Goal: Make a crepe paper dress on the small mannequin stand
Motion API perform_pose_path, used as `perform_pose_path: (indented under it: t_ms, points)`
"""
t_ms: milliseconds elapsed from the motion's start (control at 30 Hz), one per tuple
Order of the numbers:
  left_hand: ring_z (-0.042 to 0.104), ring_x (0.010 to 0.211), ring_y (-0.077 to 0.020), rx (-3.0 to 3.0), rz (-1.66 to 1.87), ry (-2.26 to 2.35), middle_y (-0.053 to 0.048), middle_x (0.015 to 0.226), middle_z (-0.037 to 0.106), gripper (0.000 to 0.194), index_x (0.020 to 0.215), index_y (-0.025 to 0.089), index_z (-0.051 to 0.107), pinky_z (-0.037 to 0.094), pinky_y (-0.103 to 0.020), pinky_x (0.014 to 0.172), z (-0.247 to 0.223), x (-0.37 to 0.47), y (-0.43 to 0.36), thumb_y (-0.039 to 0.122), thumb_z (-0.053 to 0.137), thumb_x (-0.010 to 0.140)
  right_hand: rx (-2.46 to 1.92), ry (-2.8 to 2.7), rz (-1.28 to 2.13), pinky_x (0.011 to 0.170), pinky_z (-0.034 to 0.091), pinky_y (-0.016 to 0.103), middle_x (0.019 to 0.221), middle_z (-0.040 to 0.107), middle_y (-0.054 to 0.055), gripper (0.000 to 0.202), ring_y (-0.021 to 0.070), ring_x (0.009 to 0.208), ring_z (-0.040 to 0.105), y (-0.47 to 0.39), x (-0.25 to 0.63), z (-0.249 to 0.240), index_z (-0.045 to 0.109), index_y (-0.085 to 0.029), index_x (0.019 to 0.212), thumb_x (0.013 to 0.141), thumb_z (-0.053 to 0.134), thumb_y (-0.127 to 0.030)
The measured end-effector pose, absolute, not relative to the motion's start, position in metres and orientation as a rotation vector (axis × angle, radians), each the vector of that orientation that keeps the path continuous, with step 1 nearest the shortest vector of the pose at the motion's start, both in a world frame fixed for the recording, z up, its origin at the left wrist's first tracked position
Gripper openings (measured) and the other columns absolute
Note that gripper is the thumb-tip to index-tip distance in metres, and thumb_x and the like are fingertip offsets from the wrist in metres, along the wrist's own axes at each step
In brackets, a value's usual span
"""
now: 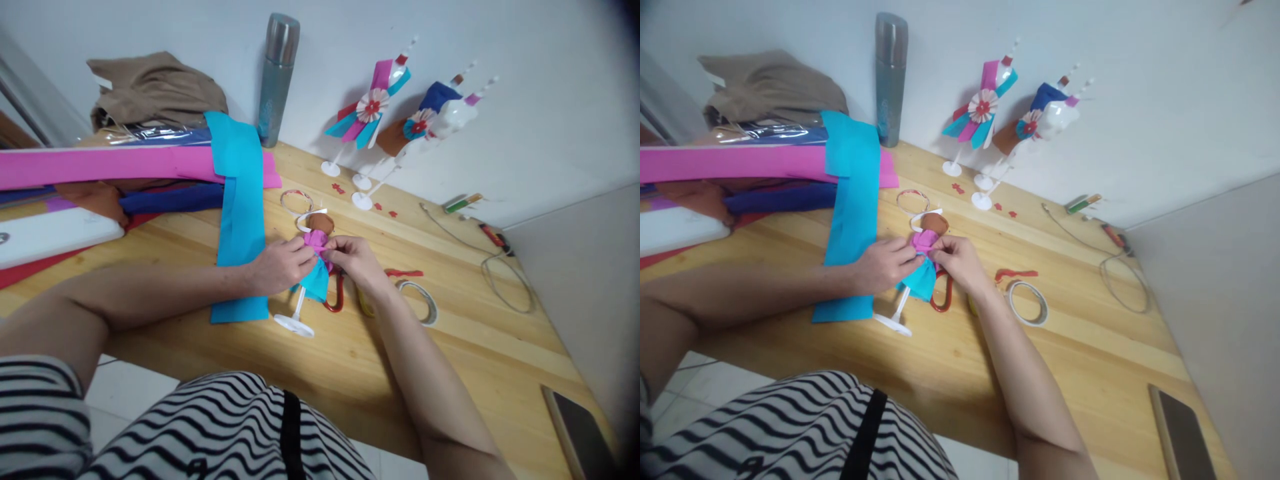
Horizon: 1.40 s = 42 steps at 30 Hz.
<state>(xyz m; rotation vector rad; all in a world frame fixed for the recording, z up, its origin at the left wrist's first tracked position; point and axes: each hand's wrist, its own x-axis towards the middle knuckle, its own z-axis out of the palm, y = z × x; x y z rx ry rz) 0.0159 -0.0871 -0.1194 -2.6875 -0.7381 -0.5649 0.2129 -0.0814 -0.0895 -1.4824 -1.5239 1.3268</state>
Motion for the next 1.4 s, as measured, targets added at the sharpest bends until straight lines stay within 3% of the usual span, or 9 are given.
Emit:
perform_pose_path:
  t_ms: [467, 667, 867, 1000, 1400]
  points:
    - [0.056, 0.086, -0.0208, -2.705, -0.562, -0.725, -0.009, 0.086, 0.065, 0.029, 0.099, 0.013, 0.066, 0.038, -0.033, 0.066, -0.12, 0.015, -0.088, 0.021, 0.039, 0.101, -1.477, -1.527, 1.315, 0.051, 0.034, 0.026, 0.054, 0.05, -0.005, 0.015, 0.01, 0.049, 0.043, -0.084, 0.21, -0.087, 0.054, -0.019, 0.064, 0.067, 0.064, -0.03]
    - [0.058, 0.091, -0.0223, -2.667, -0.579, -0.727, -0.011, 0.092, 0.067, 0.029, 0.103, 0.013, 0.067, 0.039, -0.033, 0.067, -0.123, 0.015, -0.087, 0.021, 0.039, 0.101, -1.484, -1.892, 0.97, 0.056, 0.037, 0.028, 0.062, 0.056, -0.001, 0.013, 0.0139, 0.057, 0.048, -0.082, 0.213, -0.087, 0.057, -0.019, 0.069, 0.07, 0.063, -0.032]
    - [0.057, 0.09, -0.0222, -2.67, -0.557, -0.732, -0.012, 0.094, 0.066, 0.027, 0.104, 0.012, 0.066, 0.039, -0.034, 0.068, -0.124, 0.015, -0.087, 0.021, 0.04, 0.1, -1.468, -2.046, 0.728, 0.061, 0.035, 0.03, 0.065, 0.056, 0.002, 0.007, 0.0163, 0.06, 0.047, -0.084, 0.208, -0.087, 0.053, -0.02, 0.064, 0.07, 0.056, -0.022]
    - [0.057, 0.089, -0.0219, -2.679, -0.612, -0.693, -0.011, 0.093, 0.066, 0.026, 0.101, 0.012, 0.066, 0.037, -0.034, 0.067, -0.124, 0.014, -0.087, 0.02, 0.042, 0.1, -1.456, -2.004, 0.804, 0.061, 0.034, 0.029, 0.063, 0.053, 0.0, 0.007, 0.0158, 0.061, 0.046, -0.083, 0.208, -0.088, 0.051, -0.021, 0.064, 0.068, 0.057, -0.021]
    - [0.057, 0.084, -0.0198, -2.699, -0.652, -0.642, -0.009, 0.087, 0.065, 0.026, 0.097, 0.011, 0.066, 0.038, -0.033, 0.065, -0.125, 0.015, -0.087, 0.019, 0.041, 0.1, -1.392, -1.84, 1.18, 0.052, 0.038, 0.024, 0.058, 0.052, -0.004, 0.02, 0.011, 0.053, 0.045, -0.076, 0.219, -0.098, 0.051, -0.02, 0.07, 0.073, 0.061, -0.036]
